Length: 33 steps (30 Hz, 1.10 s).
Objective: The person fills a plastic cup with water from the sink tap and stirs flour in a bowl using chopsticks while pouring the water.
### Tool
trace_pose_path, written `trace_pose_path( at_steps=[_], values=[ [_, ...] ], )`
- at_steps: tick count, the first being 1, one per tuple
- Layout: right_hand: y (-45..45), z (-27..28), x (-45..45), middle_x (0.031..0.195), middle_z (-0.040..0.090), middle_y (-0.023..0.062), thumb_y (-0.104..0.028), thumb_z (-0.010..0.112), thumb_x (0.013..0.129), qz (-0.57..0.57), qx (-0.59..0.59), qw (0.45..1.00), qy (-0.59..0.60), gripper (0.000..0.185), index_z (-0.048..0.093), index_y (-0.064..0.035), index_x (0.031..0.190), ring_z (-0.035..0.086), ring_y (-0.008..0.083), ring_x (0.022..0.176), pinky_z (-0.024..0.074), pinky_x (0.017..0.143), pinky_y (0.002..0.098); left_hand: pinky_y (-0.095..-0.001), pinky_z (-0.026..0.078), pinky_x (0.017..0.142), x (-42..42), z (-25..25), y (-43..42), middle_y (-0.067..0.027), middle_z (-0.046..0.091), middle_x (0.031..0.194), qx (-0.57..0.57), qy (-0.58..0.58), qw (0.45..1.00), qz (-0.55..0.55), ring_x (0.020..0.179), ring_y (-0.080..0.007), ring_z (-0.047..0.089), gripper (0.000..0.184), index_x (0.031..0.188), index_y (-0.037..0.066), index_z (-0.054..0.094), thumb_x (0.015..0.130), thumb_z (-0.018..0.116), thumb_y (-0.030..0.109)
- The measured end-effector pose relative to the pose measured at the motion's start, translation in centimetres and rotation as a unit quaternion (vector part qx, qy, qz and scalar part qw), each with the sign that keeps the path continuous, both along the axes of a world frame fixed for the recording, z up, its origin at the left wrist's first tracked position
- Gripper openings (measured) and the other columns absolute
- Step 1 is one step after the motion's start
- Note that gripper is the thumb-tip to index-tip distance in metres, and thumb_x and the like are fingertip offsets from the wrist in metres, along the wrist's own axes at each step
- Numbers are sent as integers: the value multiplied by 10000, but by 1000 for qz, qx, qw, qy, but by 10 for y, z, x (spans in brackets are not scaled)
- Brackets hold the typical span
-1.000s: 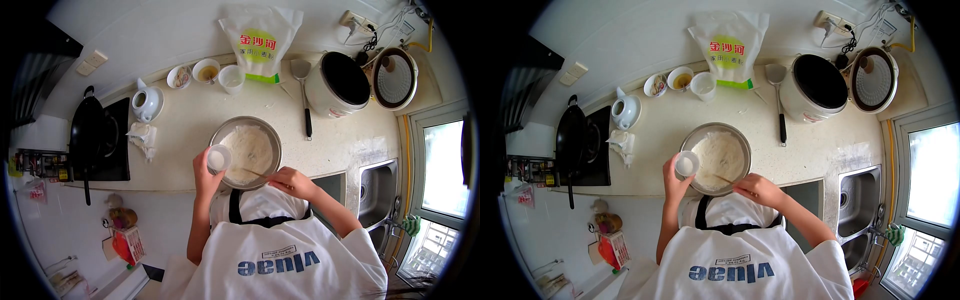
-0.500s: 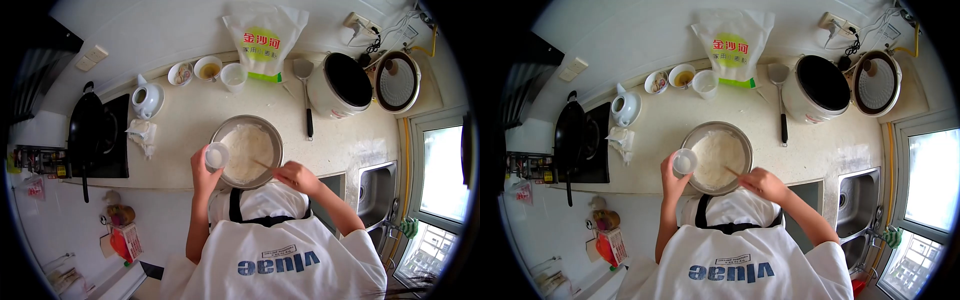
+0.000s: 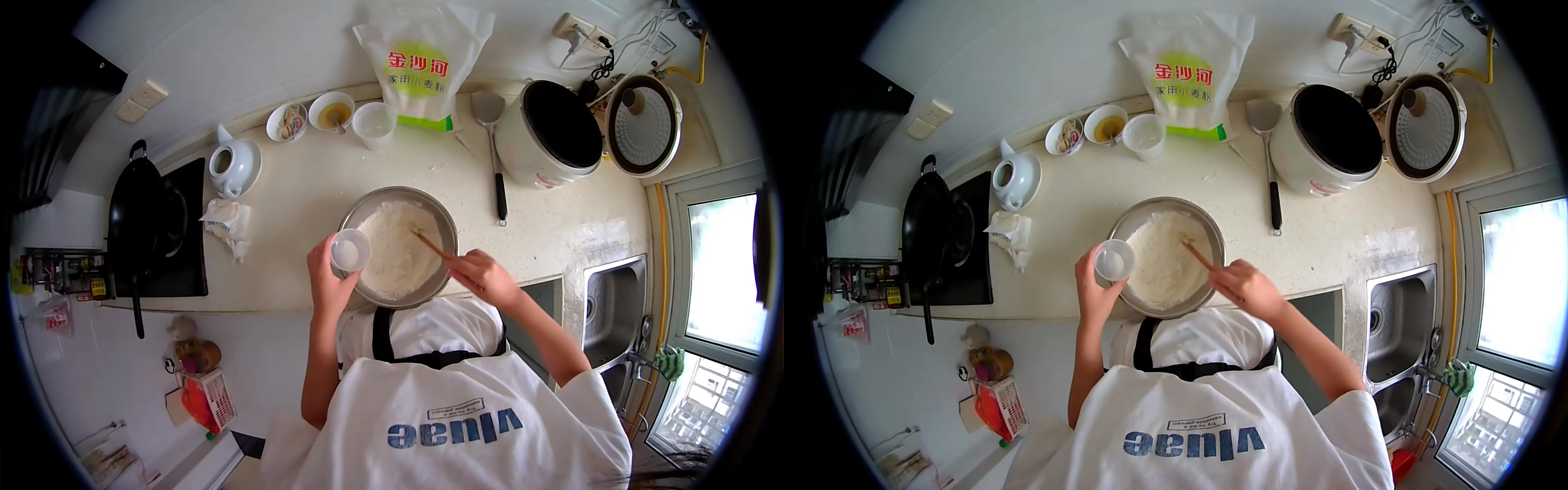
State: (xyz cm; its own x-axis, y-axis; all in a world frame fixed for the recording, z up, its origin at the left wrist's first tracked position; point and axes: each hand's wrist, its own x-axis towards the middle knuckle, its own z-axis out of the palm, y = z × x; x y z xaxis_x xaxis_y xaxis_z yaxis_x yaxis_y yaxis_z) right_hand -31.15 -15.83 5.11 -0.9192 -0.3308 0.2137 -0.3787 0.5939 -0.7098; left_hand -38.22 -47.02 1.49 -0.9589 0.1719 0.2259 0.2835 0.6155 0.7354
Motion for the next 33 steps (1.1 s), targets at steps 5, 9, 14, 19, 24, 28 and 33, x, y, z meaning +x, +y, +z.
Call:
trace_pose_path(
  at_steps=[5, 9, 14, 19, 24, 28, 33],
  values=[
    [-32, 3, 24, 958, 701, 146, -160, 661, 898, 101, -40, 993, -49, 215, 679, -7, 1047, 654, 322, 872, 530, 787, 407, -449, 404, 1035, 0, 0, -2, -136, 480, 1341, -7, -22, 1000, 3, 1259, -331, 441, 815, 1376, 90, 462, 653, 837, 56],
    [-31, -6, 13, 959, 700, 151, -138, 664, 896, 34, -58, 997, -31, 208, 678, -2, 1053, 650, 323, 842, 526, 760, 397, -447, 405, 1034, 0, -2, -3, -136, 479, 1341, -6, -8, 1000, 2, 1256, -332, 444, 812, 1375, 92, 463, 656, 838, 58],
    [-13, -2, -13, 886, 696, 138, -86, 673, 880, -131, -71, 987, -59, 167, 672, 1, 1023, 634, 299, 762, 514, 705, 382, -451, 388, 1031, -3, -1, -4, -125, 528, 1312, 1, 6, 1000, 6, 1228, -342, 447, 802, 1363, 70, 461, 653, 833, 57],
    [-25, -9, -15, 967, 703, 143, -104, 672, 882, -72, -36, 996, 30, 176, 676, 8, 1018, 642, 304, 795, 513, 746, 385, -455, 387, 1032, -3, -2, -6, -126, 531, 1312, 10, 2, 1000, 11, 1230, -340, 450, 806, 1359, 67, 467, 643, 836, 50],
    [-50, 5, -8, 977, 708, 140, -131, 681, 880, 24, -71, 996, -41, 193, 688, 1, 1020, 650, 313, 843, 515, 785, 388, -448, 415, 1021, -5, -5, -12, -132, 513, 1313, 4, 10, 1000, 25, 1229, -331, 476, 806, 1370, 93, 467, 658, 845, 68],
    [-31, 11, -18, 971, 713, 136, -131, 682, 877, -46, -32, 998, 0, 175, 689, -5, 999, 652, 306, 839, 512, 781, 394, -444, 419, 1016, -8, -7, -16, -129, 529, 1310, 24, 4, 999, 49, 1219, -326, 495, 803, 1365, 85, 469, 657, 848, 69],
    [-32, -15, -28, 961, 704, 145, -128, 671, 886, -64, -57, 996, 12, 174, 681, -9, 1013, 643, 323, 829, 506, 768, 391, -426, 425, 1017, -11, -9, -21, -131, 537, 1307, 41, 7, 998, 46, 1219, -308, 514, 796, 1359, 70, 473, 657, 848, 65]
  ],
)
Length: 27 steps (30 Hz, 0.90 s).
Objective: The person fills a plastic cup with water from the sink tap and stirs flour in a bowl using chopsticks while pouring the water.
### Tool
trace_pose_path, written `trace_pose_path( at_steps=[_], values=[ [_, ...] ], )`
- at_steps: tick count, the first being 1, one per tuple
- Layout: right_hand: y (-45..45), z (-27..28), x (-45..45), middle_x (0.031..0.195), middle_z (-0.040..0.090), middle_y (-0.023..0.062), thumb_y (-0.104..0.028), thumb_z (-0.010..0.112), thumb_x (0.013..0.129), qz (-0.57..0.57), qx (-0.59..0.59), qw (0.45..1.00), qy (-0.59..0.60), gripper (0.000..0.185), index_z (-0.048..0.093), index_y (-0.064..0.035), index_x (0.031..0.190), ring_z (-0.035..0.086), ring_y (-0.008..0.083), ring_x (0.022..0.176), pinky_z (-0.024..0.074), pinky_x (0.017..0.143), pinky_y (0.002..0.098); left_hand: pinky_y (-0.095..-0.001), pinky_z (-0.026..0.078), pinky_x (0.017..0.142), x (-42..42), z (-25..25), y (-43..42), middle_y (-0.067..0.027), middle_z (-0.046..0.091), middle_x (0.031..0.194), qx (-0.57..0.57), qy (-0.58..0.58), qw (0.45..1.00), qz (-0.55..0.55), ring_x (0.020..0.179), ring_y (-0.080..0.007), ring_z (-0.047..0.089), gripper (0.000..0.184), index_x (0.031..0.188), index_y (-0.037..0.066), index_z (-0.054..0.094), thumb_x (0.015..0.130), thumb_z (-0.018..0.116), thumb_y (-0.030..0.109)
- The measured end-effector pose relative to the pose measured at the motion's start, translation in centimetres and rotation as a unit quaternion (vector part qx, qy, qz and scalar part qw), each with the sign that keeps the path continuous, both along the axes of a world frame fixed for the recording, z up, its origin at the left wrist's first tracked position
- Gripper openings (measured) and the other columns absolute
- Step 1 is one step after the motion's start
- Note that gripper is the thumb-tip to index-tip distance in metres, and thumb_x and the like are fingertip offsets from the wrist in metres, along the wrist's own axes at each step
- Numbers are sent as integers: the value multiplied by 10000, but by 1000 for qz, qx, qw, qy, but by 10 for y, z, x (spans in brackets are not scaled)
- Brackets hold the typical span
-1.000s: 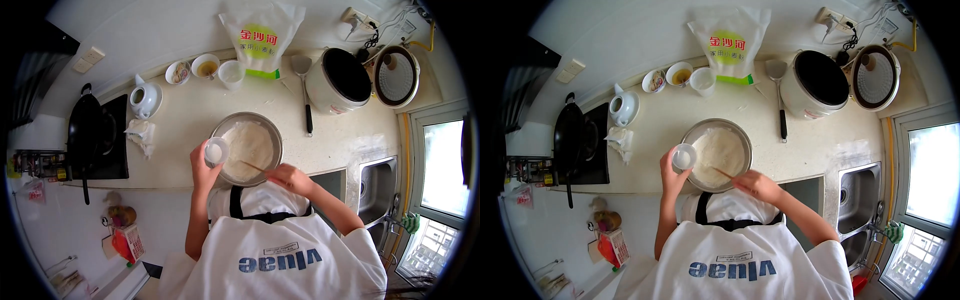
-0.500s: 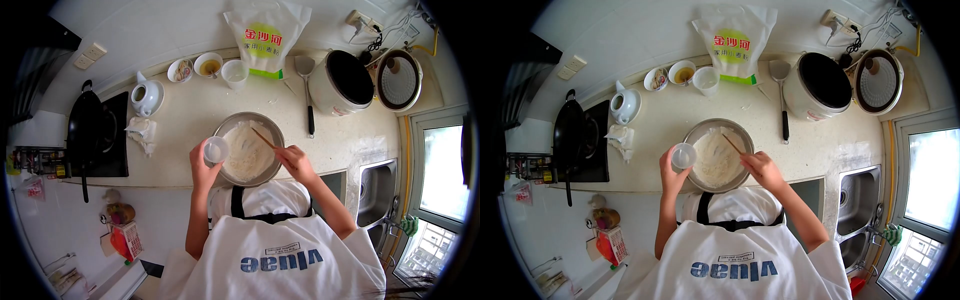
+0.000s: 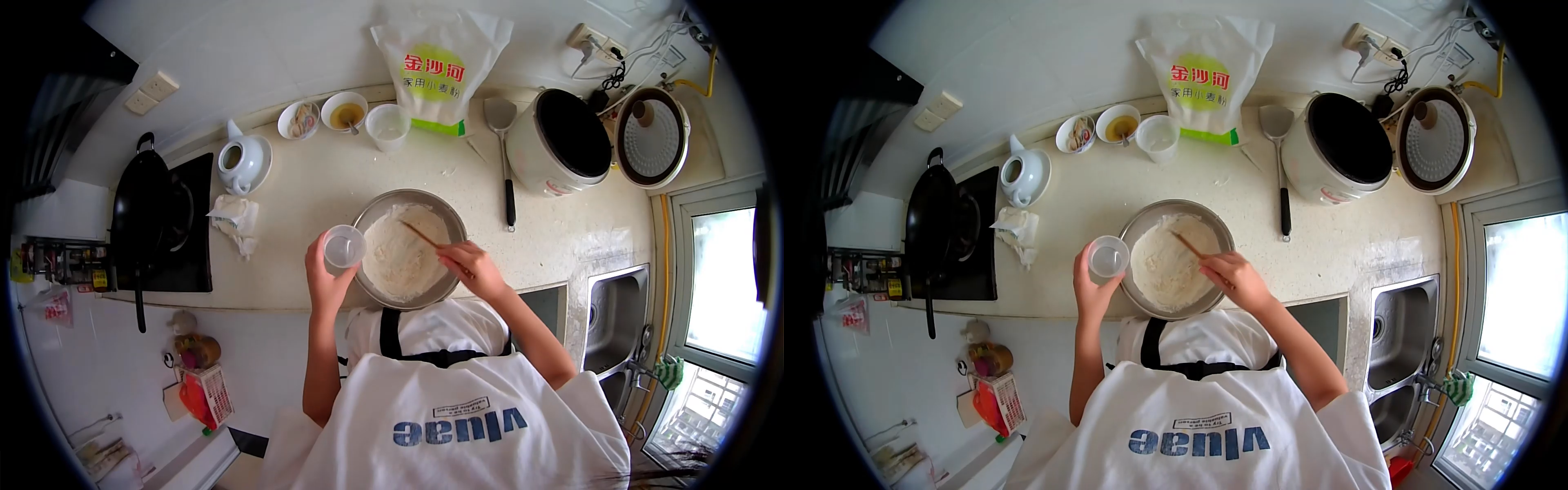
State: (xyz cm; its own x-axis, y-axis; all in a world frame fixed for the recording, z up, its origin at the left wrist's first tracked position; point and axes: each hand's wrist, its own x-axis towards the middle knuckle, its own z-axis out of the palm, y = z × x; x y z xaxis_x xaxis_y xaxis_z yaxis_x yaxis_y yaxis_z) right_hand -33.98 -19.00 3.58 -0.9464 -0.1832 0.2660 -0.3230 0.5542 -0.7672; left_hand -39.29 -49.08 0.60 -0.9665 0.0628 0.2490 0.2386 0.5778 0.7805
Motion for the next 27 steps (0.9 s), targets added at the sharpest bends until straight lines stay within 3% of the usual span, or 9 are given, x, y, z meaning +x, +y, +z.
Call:
trace_pose_path(
  at_steps=[4, 8, 12, 16, 19, 23, 26, 27],
  values=[
    [-19, 3, 12, 915, 694, 133, -144, 654, 907, 84, -55, 992, -71, 190, 675, -12, 1043, 627, 335, 802, 505, 771, 386, -413, 428, 1018, -1, 0, -2, -130, 539, 1304, 15, -21, 1000, -2, 1220, -296, 521, 782, 1352, 55, 479, 662, 848, 73],
    [8, 62, 13, 928, 688, 123, -150, 637, 919, 96, -5, 966, -241, 183, 677, -16, 1038, 627, 311, 838, 498, 779, 383, -401, 422, 1024, -3, 4, -3, -126, 540, 1307, 39, -35, 999, 4, 1226, -283, 519, 774, 1350, 45, 481, 669, 847, 81],
    [22, 61, 1, 929, 667, 99, -174, 637, 911, 114, 88, 990, -6, 153, 654, -23, 930, 623, 289, 818, 483, 775, 383, -417, 437, 1010, -2, 2, -1, -137, 539, 1296, 64, -57, 996, 9, 1211, -304, 530, 766, 1344, 52, 478, 666, 835, 73],
    [13, 53, -14, 825, 623, 106, -173, 629, 901, 141, 209, 967, 42, 150, 599, -32, 856, 611, 296, 793, 472, 782, 377, -397, 421, 1026, -5, -1, 2, -127, 538, 1309, 74, -64, 995, -6, 1229, -281, 518, 768, 1344, 41, 480, 668, 841, 78],
    [9, 72, -8, 773, 625, 134, -163, 619, 907, 124, 207, 969, -61, 167, 582, -25, 820, 611, 325, 751, 486, 738, 393, -392, 415, 1032, -6, 5, 6, -125, 534, 1315, 71, -61, 995, -16, 1235, -275, 514, 765, 1345, 38, 481, 669, 838, 75],
    [5, 78, 16, 684, 611, 173, -150, 607, 921, 145, 117, 973, -136, 165, 641, 1, 864, 599, 370, 654, 488, 630, 455, -400, 417, 1033, -1, 2, 7, -128, 531, 1312, 54, -58, 997, -5, 1232, -284, 516, 761, 1343, 44, 483, 668, 831, 67],
    [-5, 64, 22, 698, 621, 178, -168, 618, 925, 143, 7, 981, -132, 173, 659, -3, 893, 607, 368, 664, 487, 632, 436, -403, 418, 1033, 3, -2, 6, -130, 533, 1307, 48, -57, 997, -4, 1229, -288, 518, 761, 1343, 46, 483, 668, 833, 70],
    [-5, 60, 21, 724, 635, 171, -177, 628, 928, 129, 29, 973, -190, 188, 665, 3, 890, 607, 344, 657, 486, 630, 410, -404, 418, 1032, 4, -2, 6, -130, 534, 1306, 48, -59, 997, -3, 1230, -288, 518, 759, 1342, 45, 483, 669, 832, 70]
  ],
)
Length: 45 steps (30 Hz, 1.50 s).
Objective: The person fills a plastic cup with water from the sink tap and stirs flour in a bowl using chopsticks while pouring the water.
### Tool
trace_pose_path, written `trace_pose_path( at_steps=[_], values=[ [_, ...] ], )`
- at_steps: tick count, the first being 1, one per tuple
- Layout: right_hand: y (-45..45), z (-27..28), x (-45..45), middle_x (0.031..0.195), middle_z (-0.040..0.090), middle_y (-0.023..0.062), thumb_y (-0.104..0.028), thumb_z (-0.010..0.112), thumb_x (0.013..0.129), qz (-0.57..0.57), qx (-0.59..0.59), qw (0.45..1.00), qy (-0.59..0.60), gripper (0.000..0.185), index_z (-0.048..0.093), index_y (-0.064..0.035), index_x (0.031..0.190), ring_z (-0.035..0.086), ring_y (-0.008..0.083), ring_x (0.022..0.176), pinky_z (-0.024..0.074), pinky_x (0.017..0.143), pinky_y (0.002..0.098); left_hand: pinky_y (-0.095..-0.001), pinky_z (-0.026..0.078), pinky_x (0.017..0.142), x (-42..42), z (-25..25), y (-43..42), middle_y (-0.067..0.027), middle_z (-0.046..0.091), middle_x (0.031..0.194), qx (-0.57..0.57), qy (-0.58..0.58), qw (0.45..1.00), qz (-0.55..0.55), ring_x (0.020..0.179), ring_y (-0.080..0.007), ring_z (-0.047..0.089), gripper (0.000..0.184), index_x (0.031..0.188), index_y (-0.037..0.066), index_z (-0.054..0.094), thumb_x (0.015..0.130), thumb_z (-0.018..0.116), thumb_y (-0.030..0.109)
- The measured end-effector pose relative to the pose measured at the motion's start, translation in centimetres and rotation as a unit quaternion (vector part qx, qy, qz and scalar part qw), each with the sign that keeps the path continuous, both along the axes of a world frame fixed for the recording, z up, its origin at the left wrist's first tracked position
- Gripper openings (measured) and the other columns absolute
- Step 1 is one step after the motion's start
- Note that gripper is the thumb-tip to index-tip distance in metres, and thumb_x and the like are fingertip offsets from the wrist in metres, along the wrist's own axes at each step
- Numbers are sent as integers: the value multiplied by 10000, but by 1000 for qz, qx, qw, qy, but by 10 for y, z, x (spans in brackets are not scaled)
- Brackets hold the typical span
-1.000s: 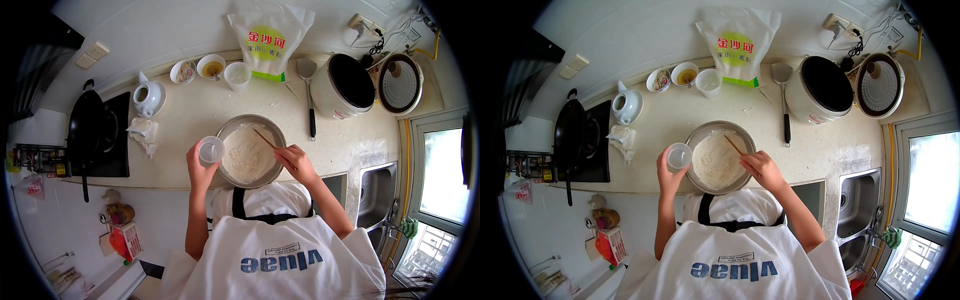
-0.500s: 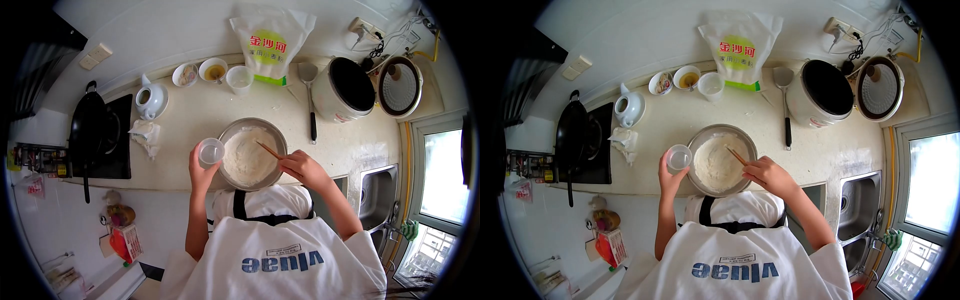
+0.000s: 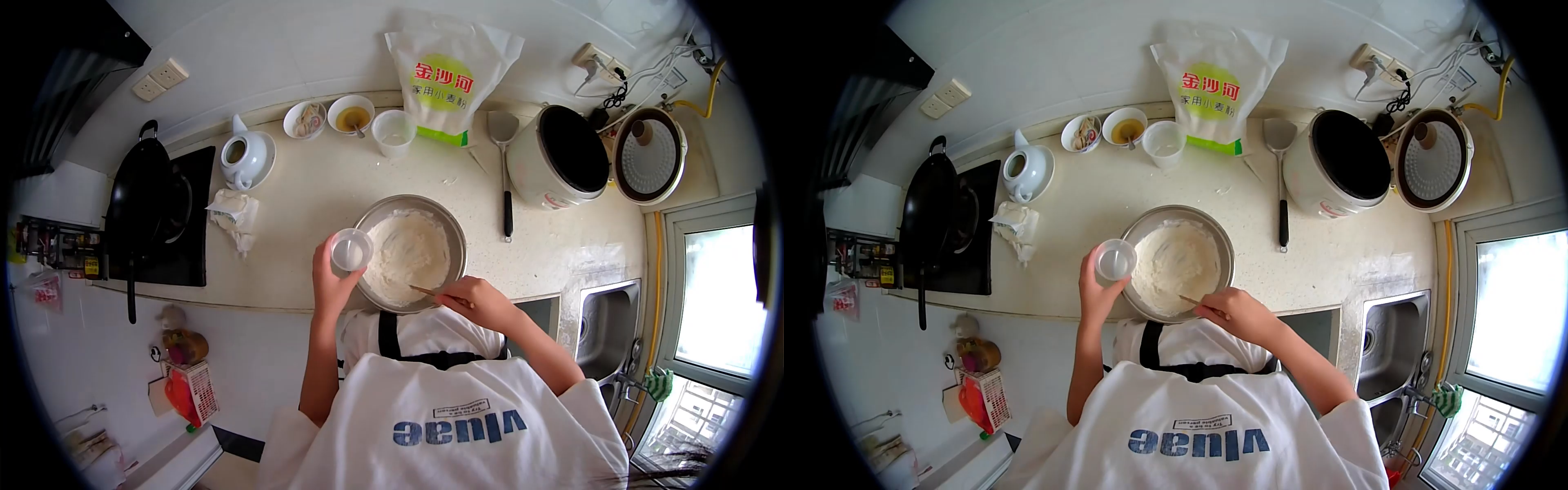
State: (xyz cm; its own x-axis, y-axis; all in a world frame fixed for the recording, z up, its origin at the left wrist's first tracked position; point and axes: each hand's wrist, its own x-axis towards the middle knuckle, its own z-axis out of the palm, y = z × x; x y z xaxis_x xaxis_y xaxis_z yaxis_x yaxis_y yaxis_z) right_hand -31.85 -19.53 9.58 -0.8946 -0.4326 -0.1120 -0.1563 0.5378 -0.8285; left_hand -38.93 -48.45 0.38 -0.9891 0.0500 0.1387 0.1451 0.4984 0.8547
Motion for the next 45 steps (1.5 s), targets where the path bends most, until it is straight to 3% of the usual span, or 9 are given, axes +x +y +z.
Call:
trace_pose_path(
  at_steps=[3, 8, 10, 16, 20, 30, 34, 40, 45],
  values=[
    [-6, -6, -8, 737, 638, 158, -168, 636, 928, -55, -54, 994, -74, 165, 681, -9, 920, 600, 317, 650, 483, 626, 388, -408, 420, 1029, 5, 1, -2, -130, 535, 1304, 0, -3, 1000, 1, 1230, -288, 518, 754, 1342, 43, 483, 674, 831, 69],
    [4, -34, -27, 774, 649, 151, -139, 653, 911, -112, -45, 990, 67, 143, 688, -8, 956, 599, 292, 668, 485, 630, 372, -417, 417, 1031, 7, 2, -5, -129, 533, 1302, 3, 16, 1000, -13, 1230, -296, 512, 762, 1348, 46, 477, 672, 827, 56],
    [16, -36, -33, 775, 649, 154, -130, 662, 899, -146, -36, 980, 127, 145, 688, -5, 968, 597, 287, 683, 483, 631, 368, -431, 409, 1032, 9, 8, -3, -130, 530, 1301, -48, 37, 998, -25, 1233, -314, 494, 765, 1348, 56, 479, 664, 820, 43],
    [28, -19, -4, 690, 610, 140, -134, 657, 897, -106, 62, 982, 145, 119, 677, -17, 910, 572, 311, 654, 472, 628, 405, -478, 381, 1033, 10, 15, 8, -149, 530, 1268, -129, 83, 986, -62, 1219, -370, 458, 767, 1329, 67, 485, 632, 801, 26],
    [7, 4, 15, 673, 597, 130, -142, 645, 915, -47, -3, 999, 18, 124, 675, -24, 892, 574, 299, 633, 466, 613, 404, -490, 374, 1035, 7, 16, 12, -152, 535, 1264, -129, 88, 985, -71, 1213, -375, 462, 780, 1327, 59, 481, 617, 802, 32],
    [2, -42, -22, 807, 654, 132, -110, 641, 917, -213, -72, 966, 126, 129, 678, -9, 989, 595, 301, 717, 479, 646, 389, -488, 377, 1043, -2, 23, 11, -150, 529, 1288, -189, 99, 973, -87, 1222, -372, 458, 794, 1334, 58, 477, 610, 799, 18],
    [-2, -51, -16, 814, 654, 136, -130, 645, 921, -96, -95, 989, 53, 138, 683, -14, 986, 601, 289, 707, 480, 643, 375, -484, 380, 1041, -1, 18, 9, -146, 524, 1293, -172, 80, 979, -74, 1228, -372, 451, 792, 1335, 65, 475, 617, 807, 20],
    [4, -8, -11, 776, 641, 162, -136, 653, 915, -42, -126, 990, -44, 149, 681, -4, 980, 615, 293, 670, 487, 633, 373, -471, 389, 1033, 3, 19, 5, -136, 523, 1289, -122, 58, 989, -52, 1231, -363, 444, 790, 1345, 82, 468, 636, 810, 18],
    [20, -36, -30, 822, 673, 147, -129, 655, 907, -117, -61, 986, 97, 147, 687, -6, 982, 635, 300, 748, 502, 657, 373, -466, 393, 1030, 0, 16, 1, -130, 519, 1295, -116, 67, 990, -48, 1231, -358, 442, 796, 1357, 87, 457, 644, 804, 10]
  ],
)
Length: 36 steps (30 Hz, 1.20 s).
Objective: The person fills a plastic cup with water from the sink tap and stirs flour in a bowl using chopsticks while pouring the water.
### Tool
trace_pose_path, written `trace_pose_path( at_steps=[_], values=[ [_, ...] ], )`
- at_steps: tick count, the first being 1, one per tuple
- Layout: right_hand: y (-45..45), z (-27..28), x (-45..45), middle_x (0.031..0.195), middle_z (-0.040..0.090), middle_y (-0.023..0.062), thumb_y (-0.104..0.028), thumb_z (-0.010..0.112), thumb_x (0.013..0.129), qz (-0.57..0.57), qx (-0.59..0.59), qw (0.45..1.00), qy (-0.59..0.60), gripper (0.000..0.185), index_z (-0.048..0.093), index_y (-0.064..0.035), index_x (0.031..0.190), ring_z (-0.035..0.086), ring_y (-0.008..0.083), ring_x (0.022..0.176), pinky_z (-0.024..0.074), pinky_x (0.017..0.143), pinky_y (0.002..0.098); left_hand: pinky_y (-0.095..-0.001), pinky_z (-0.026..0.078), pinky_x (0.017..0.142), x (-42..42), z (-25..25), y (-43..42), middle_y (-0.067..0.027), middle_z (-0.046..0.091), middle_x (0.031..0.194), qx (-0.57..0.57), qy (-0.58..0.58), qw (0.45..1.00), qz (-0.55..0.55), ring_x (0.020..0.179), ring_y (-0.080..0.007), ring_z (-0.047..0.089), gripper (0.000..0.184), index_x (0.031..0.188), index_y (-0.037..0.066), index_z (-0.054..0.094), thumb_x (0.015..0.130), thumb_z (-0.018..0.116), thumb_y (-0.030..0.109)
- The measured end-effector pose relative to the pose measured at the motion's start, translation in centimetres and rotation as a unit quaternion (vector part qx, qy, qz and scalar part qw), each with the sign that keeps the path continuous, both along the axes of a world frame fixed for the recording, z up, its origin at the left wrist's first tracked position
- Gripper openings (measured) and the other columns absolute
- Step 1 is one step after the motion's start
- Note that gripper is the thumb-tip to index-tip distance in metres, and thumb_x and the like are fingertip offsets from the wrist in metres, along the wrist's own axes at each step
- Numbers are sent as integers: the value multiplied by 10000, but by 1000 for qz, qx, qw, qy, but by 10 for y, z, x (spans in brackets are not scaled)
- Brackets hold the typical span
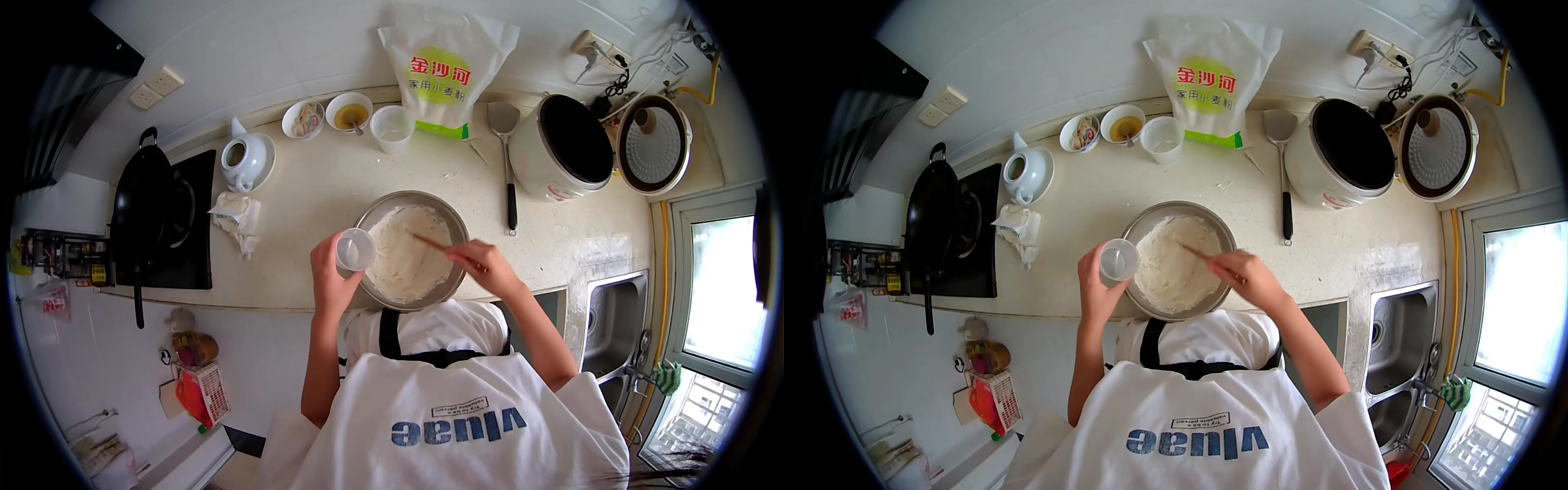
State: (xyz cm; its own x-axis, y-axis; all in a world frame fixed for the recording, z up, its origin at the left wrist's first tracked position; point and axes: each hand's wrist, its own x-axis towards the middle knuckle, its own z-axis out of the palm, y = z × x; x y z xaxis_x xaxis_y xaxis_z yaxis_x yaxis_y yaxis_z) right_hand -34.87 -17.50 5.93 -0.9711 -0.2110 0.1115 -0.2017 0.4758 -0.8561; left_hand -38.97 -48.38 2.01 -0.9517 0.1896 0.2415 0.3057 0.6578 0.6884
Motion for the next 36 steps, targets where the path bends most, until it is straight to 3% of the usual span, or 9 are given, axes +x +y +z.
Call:
trace_pose_path(
  at_steps=[1, 4, 5, 9, 16, 21, 25, 33, 36],
  values=[
    [2, -1, -3, 830, 678, 144, -128, 654, 907, -30, 9, 999, 39, 148, 688, -5, 983, 637, 303, 762, 505, 662, 376, -465, 394, 1028, 0, -1, -1, -130, 519, 1295, 0, 1, 1000, 0, 1230, -358, 442, 797, 1358, 88, 457, 645, 804, 9],
    [5, 4, -6, 860, 690, 135, -129, 651, 908, -39, 23, 999, -15, 151, 690, -4, 981, 639, 311, 798, 511, 692, 388, -465, 395, 1026, 1, 0, 0, -130, 519, 1294, 3, -8, 1000, 2, 1229, -358, 442, 795, 1359, 89, 458, 646, 802, 9],
    [3, -5, -5, 870, 688, 138, -131, 655, 904, -16, 37, 998, 45, 152, 692, -2, 974, 636, 316, 789, 510, 712, 391, -466, 394, 1025, 0, 1, 2, -130, 519, 1293, 5, -12, 1000, 3, 1228, -358, 442, 794, 1359, 89, 459, 647, 802, 9],
    [-5, 19, 16, 870, 689, 137, -147, 660, 902, 79, 8, 992, -96, 155, 701, -8, 957, 634, 313, 778, 509, 713, 388, -467, 393, 1024, 1, 3, 2, -130, 521, 1290, -3, -8, 1000, -1, 1226, -358, 445, 786, 1356, 88, 462, 651, 804, 17],
    [-22, 33, 31, 807, 671, 148, -168, 649, 914, 157, 19, 985, -69, 164, 695, -12, 933, 632, 307, 743, 510, 690, 388, -474, 386, 1026, 1, 1, 3, -139, 526, 1279, -19, -15, 1000, -12, 1219, -364, 451, 762, 1340, 78, 471, 655, 800, 26],
    [-11, 18, 22, 856, 681, 138, -152, 660, 896, 73, 39, 995, 61, 154, 672, -2, 929, 638, 322, 783, 504, 731, 392, -480, 383, 1027, -1, 3, 5, -154, 531, 1265, -51, -8, 998, -22, 1207, -374, 460, 744, 1325, 72, 484, 651, 794, 22],
    [1, 20, 17, 861, 682, 136, -125, 665, 885, -22, 70, 993, 93, 139, 661, 1, 943, 636, 322, 782, 502, 739, 398, -480, 390, 1022, -1, 5, 7, -155, 534, 1262, -46, 2, 999, -23, 1202, -376, 464, 750, 1327, 72, 485, 646, 795, 19],
    [-21, 44, 44, 853, 673, 148, -149, 662, 897, 138, 0, 989, -61, 155, 692, -9, 957, 647, 315, 797, 522, 720, 396, -468, 393, 1027, 0, 0, -2, -133, 521, 1296, -23, -7, 1000, -5, 1233, -357, 441, 788, 1358, 83, 463, 655, 813, 31],
    [-22, 31, 34, 870, 680, 148, -158, 656, 902, 133, 13, 987, -88, 170, 689, -2, 959, 651, 316, 825, 528, 755, 396, -462, 392, 1031, 0, -2, -4, -127, 516, 1309, -19, -9, 1000, 1, 1244, -351, 434, 802, 1363, 88, 462, 649, 821, 28]
  ],
)
